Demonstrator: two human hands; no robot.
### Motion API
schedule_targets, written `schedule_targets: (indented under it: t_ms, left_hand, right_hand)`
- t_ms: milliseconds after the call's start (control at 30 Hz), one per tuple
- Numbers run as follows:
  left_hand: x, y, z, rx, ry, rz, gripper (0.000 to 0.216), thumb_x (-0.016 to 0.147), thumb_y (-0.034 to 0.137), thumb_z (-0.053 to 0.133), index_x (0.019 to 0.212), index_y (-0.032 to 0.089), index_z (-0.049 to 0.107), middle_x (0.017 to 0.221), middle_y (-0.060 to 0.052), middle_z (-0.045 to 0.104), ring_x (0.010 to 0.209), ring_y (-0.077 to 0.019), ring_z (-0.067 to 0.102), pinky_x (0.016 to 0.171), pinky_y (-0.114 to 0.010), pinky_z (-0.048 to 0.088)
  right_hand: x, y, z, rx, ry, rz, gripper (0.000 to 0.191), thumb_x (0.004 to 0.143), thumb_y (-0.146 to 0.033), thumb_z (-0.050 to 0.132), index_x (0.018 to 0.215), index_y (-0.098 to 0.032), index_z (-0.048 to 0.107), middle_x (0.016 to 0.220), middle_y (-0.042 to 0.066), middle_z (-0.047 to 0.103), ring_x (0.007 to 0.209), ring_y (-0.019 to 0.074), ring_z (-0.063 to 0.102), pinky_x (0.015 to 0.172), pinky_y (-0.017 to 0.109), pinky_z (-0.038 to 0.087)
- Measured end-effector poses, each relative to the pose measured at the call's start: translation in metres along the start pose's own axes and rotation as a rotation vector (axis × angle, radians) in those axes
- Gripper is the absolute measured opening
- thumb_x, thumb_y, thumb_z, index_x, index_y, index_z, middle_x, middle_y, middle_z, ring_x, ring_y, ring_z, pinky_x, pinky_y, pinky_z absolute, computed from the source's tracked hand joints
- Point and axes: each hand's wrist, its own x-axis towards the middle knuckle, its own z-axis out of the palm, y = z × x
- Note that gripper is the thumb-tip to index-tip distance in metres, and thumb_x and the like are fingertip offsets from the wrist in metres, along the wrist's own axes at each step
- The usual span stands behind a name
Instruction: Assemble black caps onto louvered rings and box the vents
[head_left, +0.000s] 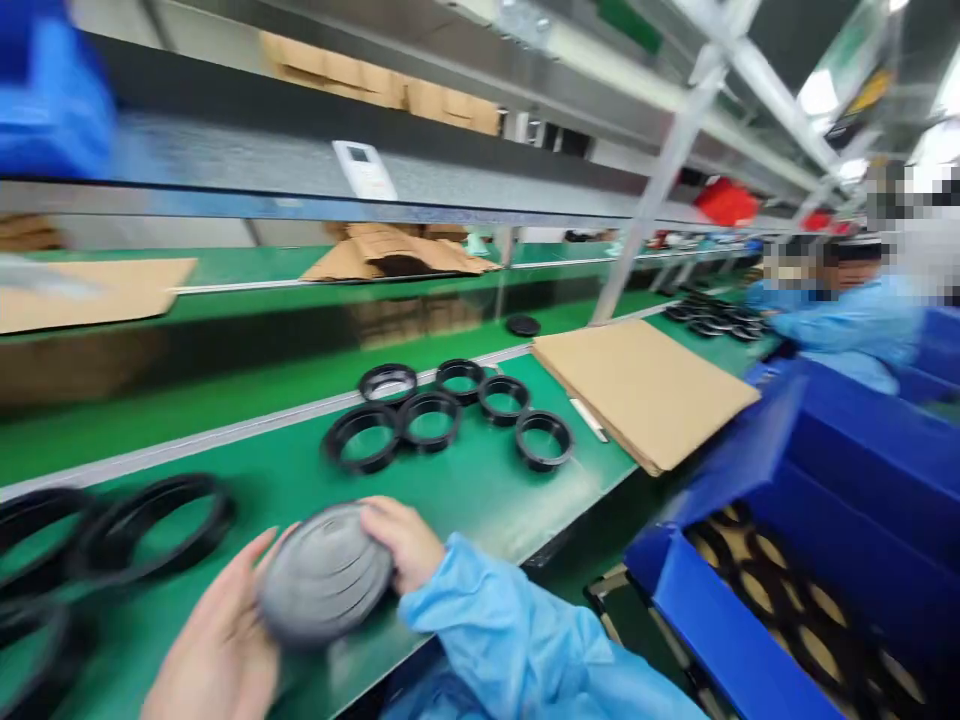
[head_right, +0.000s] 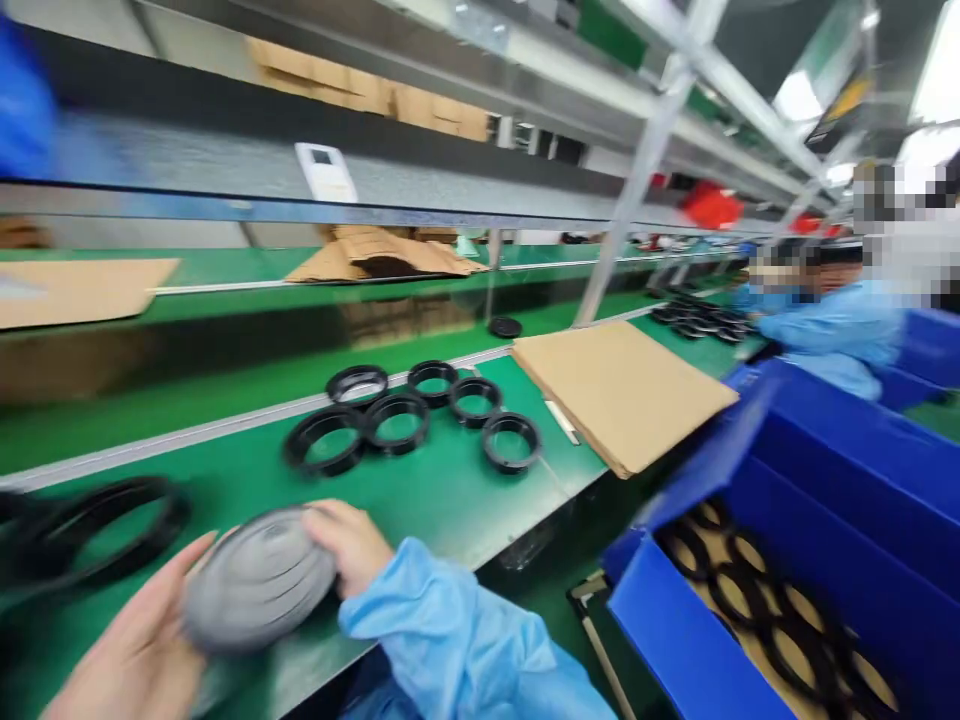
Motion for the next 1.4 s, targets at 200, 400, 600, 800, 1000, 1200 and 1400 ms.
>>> schedule_targets:
  t_ms: [200, 400, 600, 800, 1000, 1200, 1400]
  left_hand:
    - [-0.019, -0.019, -0.007, -0.226, -0.097, 0.138, 0.05, 0.072, 0.049, 0.08, 0.108, 0.016, 0.07, 0.12, -0.012, 0.072, 0.122, -0.0302, 0.06, 0.107, -0.04, 0.047]
    - [-0.024, -0.025, -0.013, 0.011, -0.155, 0.227, 0.041, 0.077, 0.047, 0.077, 0.106, 0.018, 0.074, 0.118, -0.011, 0.072, 0.115, -0.0296, 0.062, 0.104, -0.04, 0.045]
    - [-0.02, -0.025, -0.014, -0.19, -0.218, 0.057, 0.051, 0.085, 0.059, 0.066, 0.105, 0.013, 0.075, 0.12, -0.014, 0.071, 0.115, -0.0311, 0.063, 0.102, -0.042, 0.047]
    - [-0.02, -0.02, -0.017, -0.234, -0.25, -0.006, 0.053, 0.087, 0.06, 0.063, 0.11, 0.013, 0.073, 0.12, -0.014, 0.071, 0.116, -0.031, 0.063, 0.105, -0.043, 0.045]
    - [-0.027, -0.029, -0.017, -0.112, -0.236, 0.097, 0.042, 0.084, 0.043, 0.074, 0.118, 0.018, 0.071, 0.128, -0.01, 0.068, 0.122, -0.0275, 0.059, 0.104, -0.035, 0.045]
    - [-0.03, -0.037, -0.018, -0.147, -0.205, 0.114, 0.045, 0.09, 0.05, 0.063, 0.117, 0.015, 0.071, 0.128, -0.012, 0.067, 0.124, -0.0278, 0.057, 0.106, -0.036, 0.044]
    - [-0.023, -0.042, -0.015, -0.12, -0.166, 0.151, 0.044, 0.095, 0.05, 0.054, 0.115, 0.014, 0.07, 0.127, -0.013, 0.067, 0.123, -0.0283, 0.058, 0.11, -0.041, 0.043]
  right_hand:
    - [-0.017, -0.006, -0.018, 0.061, -0.013, 0.034, 0.057, 0.086, -0.069, 0.063, 0.11, -0.018, 0.074, 0.117, 0.01, 0.071, 0.115, 0.0282, 0.062, 0.109, 0.044, 0.044]
    - [-0.031, -0.015, -0.014, -0.195, -0.191, -0.023, 0.047, 0.093, -0.059, 0.059, 0.114, -0.021, 0.075, 0.127, 0.009, 0.068, 0.123, 0.0284, 0.058, 0.11, 0.043, 0.045]
    - [-0.031, -0.018, -0.017, -0.206, -0.169, -0.021, 0.044, 0.094, -0.056, 0.057, 0.112, -0.02, 0.075, 0.123, 0.009, 0.069, 0.119, 0.028, 0.061, 0.106, 0.042, 0.048]
    - [-0.029, -0.014, -0.02, -0.097, -0.146, 0.015, 0.041, 0.094, -0.054, 0.059, 0.113, -0.02, 0.075, 0.124, 0.008, 0.069, 0.121, 0.0278, 0.06, 0.11, 0.042, 0.043]
    - [-0.029, -0.016, -0.015, -0.009, -0.134, 0.066, 0.048, 0.094, -0.06, 0.057, 0.109, -0.019, 0.076, 0.119, 0.008, 0.071, 0.115, 0.0285, 0.063, 0.105, 0.042, 0.047]
    - [-0.03, -0.015, -0.017, 0.025, -0.16, 0.151, 0.057, 0.092, -0.07, 0.053, 0.108, -0.02, 0.078, 0.118, 0.007, 0.072, 0.118, 0.0298, 0.061, 0.107, 0.04, 0.045]
    - [-0.029, -0.018, -0.019, -0.074, -0.235, 0.107, 0.053, 0.081, -0.062, 0.072, 0.117, -0.022, 0.074, 0.128, 0.007, 0.067, 0.126, 0.0312, 0.055, 0.113, 0.043, 0.04]
